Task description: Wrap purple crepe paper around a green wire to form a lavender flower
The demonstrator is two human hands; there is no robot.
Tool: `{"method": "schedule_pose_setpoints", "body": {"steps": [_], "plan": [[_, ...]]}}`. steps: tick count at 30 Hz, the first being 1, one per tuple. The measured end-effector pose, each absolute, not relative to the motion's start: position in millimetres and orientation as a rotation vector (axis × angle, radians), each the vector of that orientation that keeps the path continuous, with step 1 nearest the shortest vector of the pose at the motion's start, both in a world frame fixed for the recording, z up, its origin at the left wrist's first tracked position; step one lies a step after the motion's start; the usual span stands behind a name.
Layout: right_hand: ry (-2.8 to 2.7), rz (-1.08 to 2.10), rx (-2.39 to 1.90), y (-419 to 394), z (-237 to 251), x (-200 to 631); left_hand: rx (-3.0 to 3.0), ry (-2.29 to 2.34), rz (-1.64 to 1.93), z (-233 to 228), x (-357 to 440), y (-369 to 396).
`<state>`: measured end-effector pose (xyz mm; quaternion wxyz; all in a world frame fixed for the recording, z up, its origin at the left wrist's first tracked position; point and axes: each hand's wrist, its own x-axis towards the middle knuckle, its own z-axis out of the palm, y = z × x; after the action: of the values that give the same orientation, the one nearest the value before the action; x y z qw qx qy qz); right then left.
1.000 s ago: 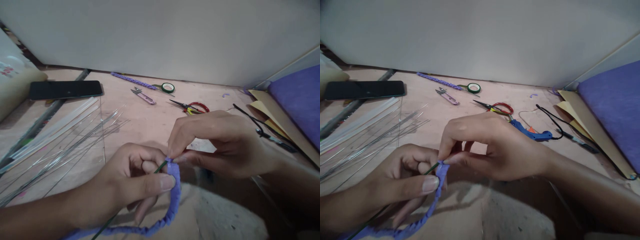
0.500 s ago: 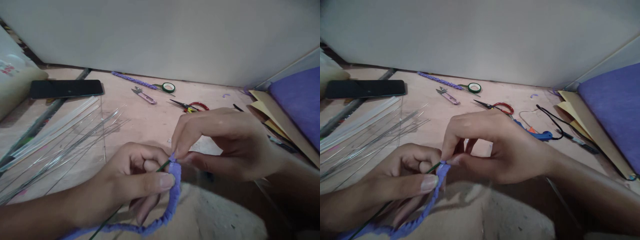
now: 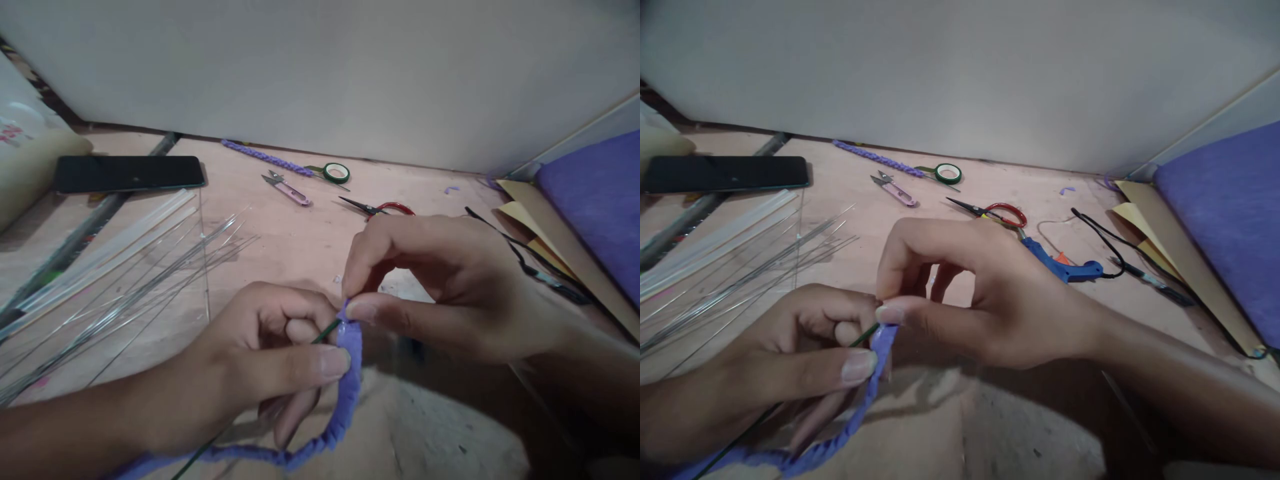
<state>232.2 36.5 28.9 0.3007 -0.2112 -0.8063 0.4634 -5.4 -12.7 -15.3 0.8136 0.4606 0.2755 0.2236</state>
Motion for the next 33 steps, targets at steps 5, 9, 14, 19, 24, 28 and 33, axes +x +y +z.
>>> {"method": "schedule_pose_setpoints", "body": {"steps": [5,9,14,19,24,28,33], "plan": [[-2.18,1.354,-0.719,38,32,233,0.98,0.577,0.512,-16,-6,-11],[-2.158,1.448,-0.78,39,35,231,0.981,0.591,0.519,-15,-6,-11],[-2.133,1.424,-0.759,39,32,231,0.968,0.586,0.52,-17,-6,-12],[-2.123,1.427,-0.684,38,29,234,0.965,0.595,0.506,-18,-6,-13],[-2.106,1.432,-0.606,40,27,236,0.924,0.58,0.511,-17,-5,-12],[-2.116,1.408,-0.527,42,25,236,0.922,0.59,0.495,-17,-5,-11],[-2.155,1.353,-0.494,42,24,237,0.965,0.596,0.474,-16,-7,-11]]}}
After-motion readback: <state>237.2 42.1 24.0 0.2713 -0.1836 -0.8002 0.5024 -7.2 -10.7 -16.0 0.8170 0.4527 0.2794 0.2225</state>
